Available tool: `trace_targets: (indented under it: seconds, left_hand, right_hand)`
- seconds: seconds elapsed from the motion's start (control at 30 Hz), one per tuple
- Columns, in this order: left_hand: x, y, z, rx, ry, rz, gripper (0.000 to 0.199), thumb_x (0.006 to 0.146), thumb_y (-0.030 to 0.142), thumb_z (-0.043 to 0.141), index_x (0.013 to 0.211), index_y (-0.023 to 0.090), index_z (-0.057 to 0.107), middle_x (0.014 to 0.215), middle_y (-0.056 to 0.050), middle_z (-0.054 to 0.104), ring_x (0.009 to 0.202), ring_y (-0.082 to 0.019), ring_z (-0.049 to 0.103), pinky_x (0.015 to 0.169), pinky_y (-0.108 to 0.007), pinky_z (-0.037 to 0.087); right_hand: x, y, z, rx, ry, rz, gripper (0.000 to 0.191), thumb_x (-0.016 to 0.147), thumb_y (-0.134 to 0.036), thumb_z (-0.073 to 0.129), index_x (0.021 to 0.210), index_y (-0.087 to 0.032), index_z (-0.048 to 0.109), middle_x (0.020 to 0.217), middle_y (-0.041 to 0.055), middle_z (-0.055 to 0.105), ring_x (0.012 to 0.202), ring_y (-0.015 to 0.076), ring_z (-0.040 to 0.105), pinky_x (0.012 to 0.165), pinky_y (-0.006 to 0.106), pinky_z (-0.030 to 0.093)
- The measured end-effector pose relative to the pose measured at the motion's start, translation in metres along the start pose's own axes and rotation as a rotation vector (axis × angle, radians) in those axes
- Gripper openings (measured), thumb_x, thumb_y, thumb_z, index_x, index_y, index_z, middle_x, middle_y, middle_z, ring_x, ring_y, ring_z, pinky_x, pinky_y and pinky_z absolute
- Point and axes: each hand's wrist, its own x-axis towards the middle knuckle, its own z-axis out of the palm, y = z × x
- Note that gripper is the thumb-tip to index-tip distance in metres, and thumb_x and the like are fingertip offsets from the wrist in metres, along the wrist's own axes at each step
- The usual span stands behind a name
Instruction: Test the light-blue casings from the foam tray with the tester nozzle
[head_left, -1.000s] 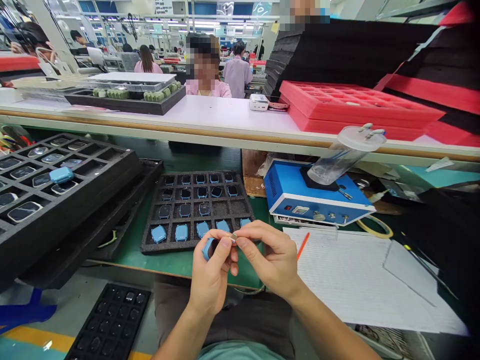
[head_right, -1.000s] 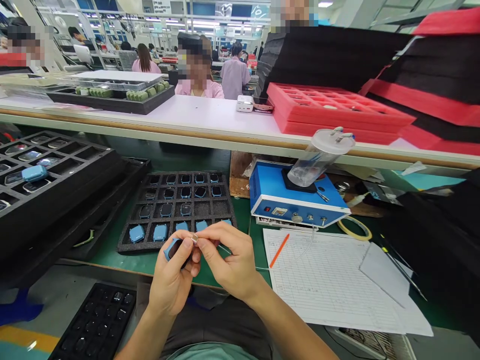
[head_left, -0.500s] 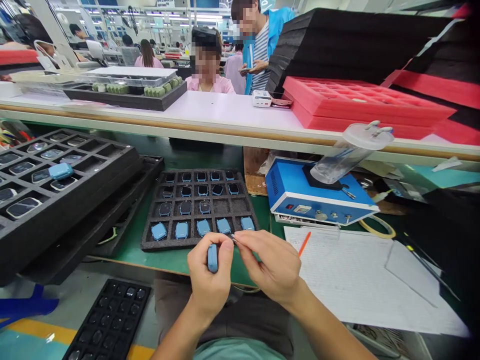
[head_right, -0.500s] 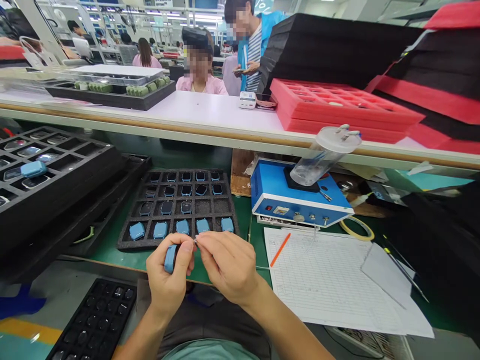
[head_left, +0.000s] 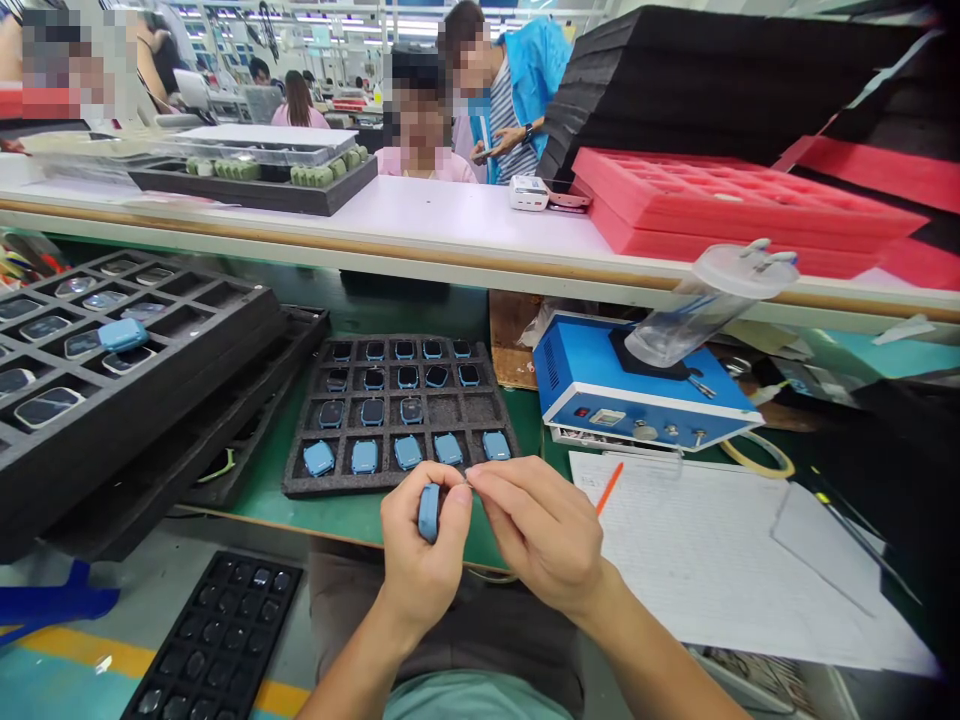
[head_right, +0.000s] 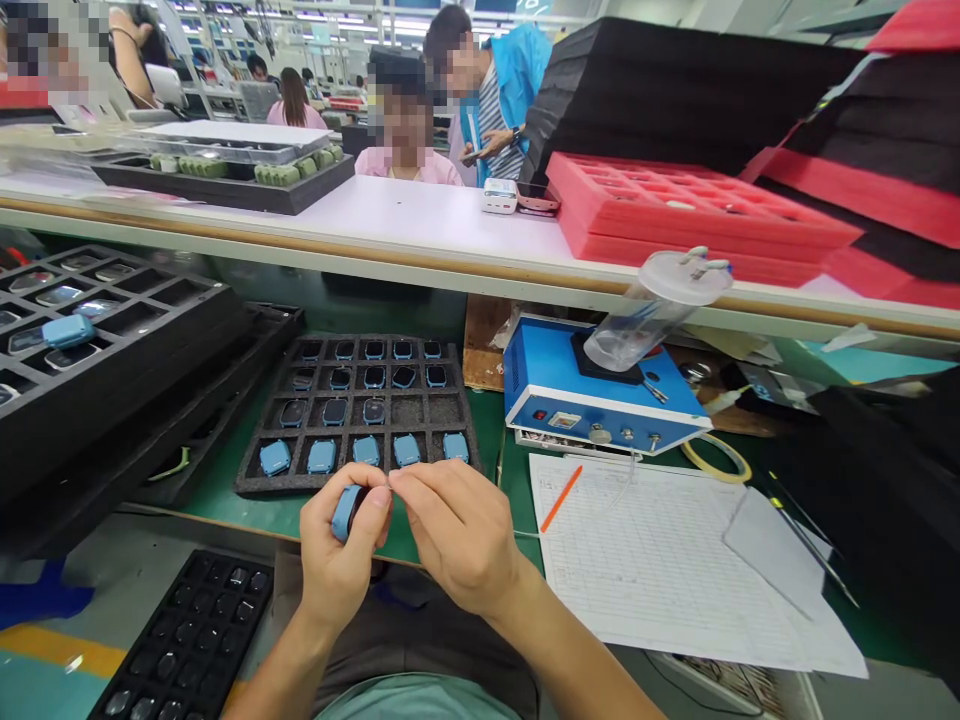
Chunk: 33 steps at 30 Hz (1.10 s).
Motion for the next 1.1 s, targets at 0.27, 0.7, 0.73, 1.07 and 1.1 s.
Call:
trace_targets:
  seconds: [0.27, 0.7, 0.73, 1.07, 1.1]
  left_hand:
    - [0.0025, 0.0006, 0.0006, -0.048, -0.013, -0.052, 0.022, 0.092, 0.036, 0.061, 0.077, 0.02, 0.059, 0.054, 0.006, 0.042, 0.048, -0.01, 0.038, 0.051, -0.024, 0.034]
    - [0.0046, -0.0036, 0.0027, -0.184, -0.065, -0.166, 0.023, 0.091, 0.039, 0.063, 0.079, 0.02, 0.057, 0.053, 0.007, 0.04, 0.047, -0.009, 0.034, 0.045, -0.022, 0.028]
    - [0.0044, -0.0034, 0.003, -0.195, -0.07, -0.172, 0.024, 0.091, 0.04, 0.063, 0.079, 0.02, 0.057, 0.053, 0.007, 0.04, 0.046, -0.009, 0.033, 0.045, -0.022, 0.028]
    - [0.0017, -0.0063, 0.0009, -0.213, -0.077, -0.121, 0.028, 0.095, 0.04, 0.058, 0.075, 0.02, 0.054, 0.055, 0.006, 0.039, 0.048, -0.009, 0.033, 0.046, -0.023, 0.027]
    - [0.0019, -0.0057, 0.0005, -0.204, -0.076, -0.114, 0.028, 0.095, 0.039, 0.058, 0.074, 0.02, 0.053, 0.055, 0.006, 0.039, 0.048, -0.009, 0.033, 0.046, -0.023, 0.027]
  right_hand:
    - [0.0007, -0.002, 0.0002, 0.001, -0.009, -0.014, 0.032, 0.092, -0.001, 0.059, 0.118, -0.016, 0.069, 0.093, 0.0133, 0.078, 0.083, 0.0226, 0.074, 0.068, 0.034, 0.062]
    - [0.0009, -0.0065, 0.0002, 0.017, -0.001, 0.011, 0.039, 0.094, -0.002, 0.057, 0.126, -0.02, 0.067, 0.094, 0.0103, 0.079, 0.083, 0.0214, 0.075, 0.068, 0.033, 0.062]
    - [0.0015, -0.0068, 0.0, 0.013, -0.003, 0.012, 0.038, 0.093, -0.002, 0.057, 0.126, -0.02, 0.067, 0.094, 0.0102, 0.079, 0.083, 0.0214, 0.075, 0.068, 0.033, 0.062]
    - [-0.0006, -0.0041, 0.0037, -0.001, -0.023, -0.007, 0.035, 0.091, 0.001, 0.058, 0.119, -0.016, 0.068, 0.095, 0.013, 0.078, 0.085, 0.0225, 0.072, 0.07, 0.035, 0.062]
    - [-0.0005, -0.0043, 0.0039, -0.002, -0.028, -0.01, 0.035, 0.091, 0.001, 0.057, 0.119, -0.016, 0.068, 0.095, 0.013, 0.078, 0.085, 0.0225, 0.072, 0.07, 0.035, 0.062]
